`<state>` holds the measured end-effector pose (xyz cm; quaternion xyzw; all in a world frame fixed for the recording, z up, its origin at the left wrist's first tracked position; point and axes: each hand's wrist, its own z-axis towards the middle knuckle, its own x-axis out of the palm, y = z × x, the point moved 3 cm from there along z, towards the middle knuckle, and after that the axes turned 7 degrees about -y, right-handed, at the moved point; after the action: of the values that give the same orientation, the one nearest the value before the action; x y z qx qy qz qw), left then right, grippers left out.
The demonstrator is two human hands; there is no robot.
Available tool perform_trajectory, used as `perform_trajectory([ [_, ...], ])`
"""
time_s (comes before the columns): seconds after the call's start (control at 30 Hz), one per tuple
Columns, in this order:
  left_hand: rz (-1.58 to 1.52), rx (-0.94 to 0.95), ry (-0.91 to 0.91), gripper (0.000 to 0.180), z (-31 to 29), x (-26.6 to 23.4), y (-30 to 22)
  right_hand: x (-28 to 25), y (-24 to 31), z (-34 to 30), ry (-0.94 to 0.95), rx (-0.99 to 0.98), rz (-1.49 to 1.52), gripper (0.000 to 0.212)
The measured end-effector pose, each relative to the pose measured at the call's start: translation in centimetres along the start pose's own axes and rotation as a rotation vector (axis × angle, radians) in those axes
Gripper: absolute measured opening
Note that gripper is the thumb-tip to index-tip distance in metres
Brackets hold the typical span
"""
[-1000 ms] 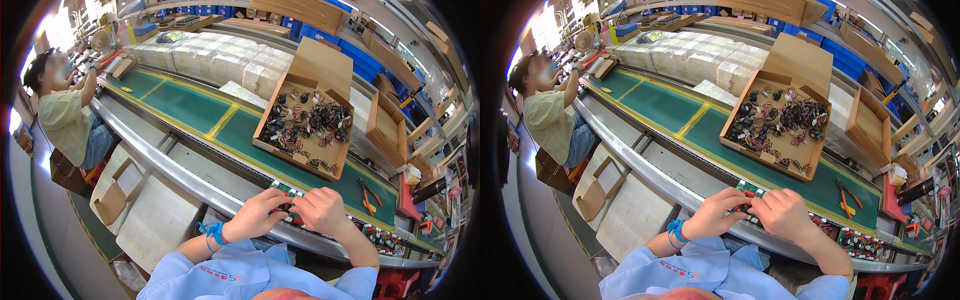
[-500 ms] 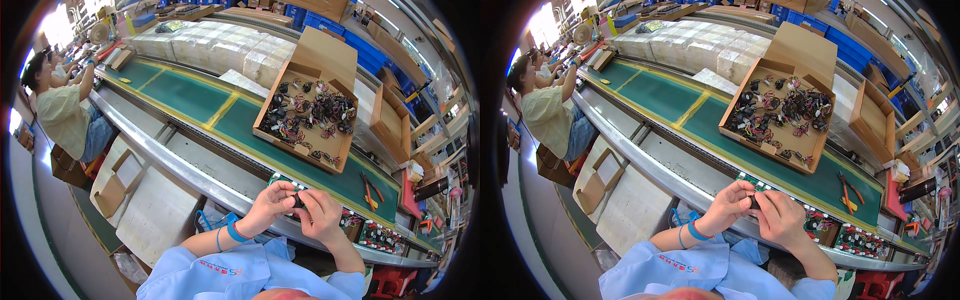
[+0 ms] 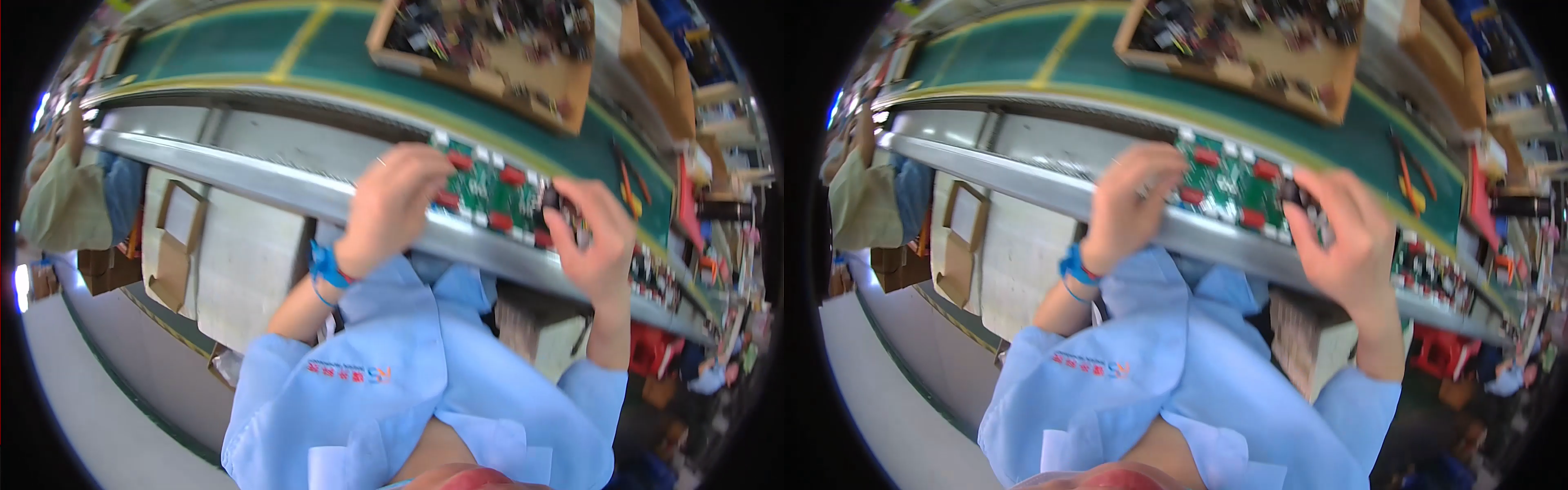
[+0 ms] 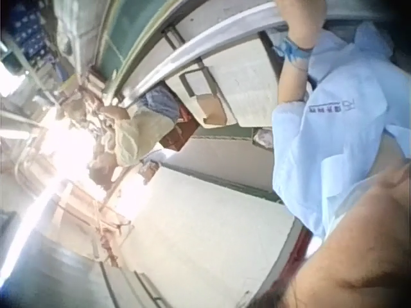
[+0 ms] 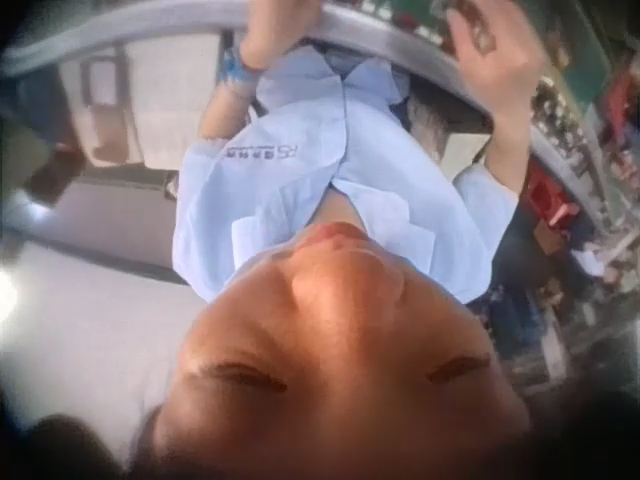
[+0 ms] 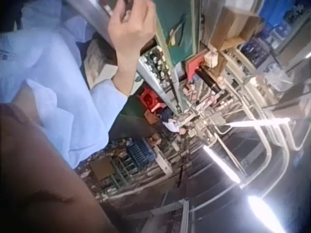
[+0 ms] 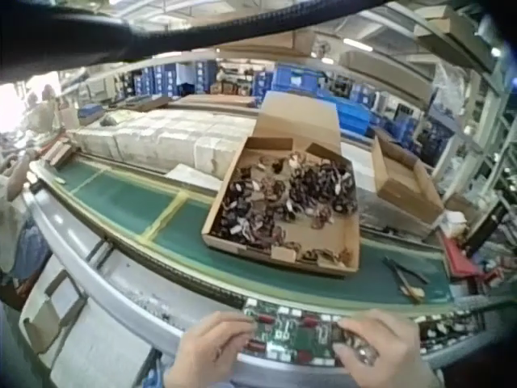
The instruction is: The person assembles electronic components and wire connectors onto printed circuit boards by hand, taking the components from a cardboard box.
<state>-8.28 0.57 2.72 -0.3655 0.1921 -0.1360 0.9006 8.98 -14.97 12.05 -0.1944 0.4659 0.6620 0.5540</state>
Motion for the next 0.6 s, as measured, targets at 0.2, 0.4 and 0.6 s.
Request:
perform_trajectory([
  [0.2,0.276,0.172,0.088,0.022,0.3,0.9,0.8,2.3,-1.5,0.0,0.092,-0.069,-0.147,0.033],
  [0.4,0.348,0.168,0.285,0.018,-1.4,1.8,-0.2,5.1,-2.1,-1.2,0.291,-0.056,-0.218,0.031],
  [0.6,0.325,0.185,0.258,0.016,-1.7,1.7,0.2,6.2,-2.2,-0.9,0.304,-0.079,-0.269,0.032],
])
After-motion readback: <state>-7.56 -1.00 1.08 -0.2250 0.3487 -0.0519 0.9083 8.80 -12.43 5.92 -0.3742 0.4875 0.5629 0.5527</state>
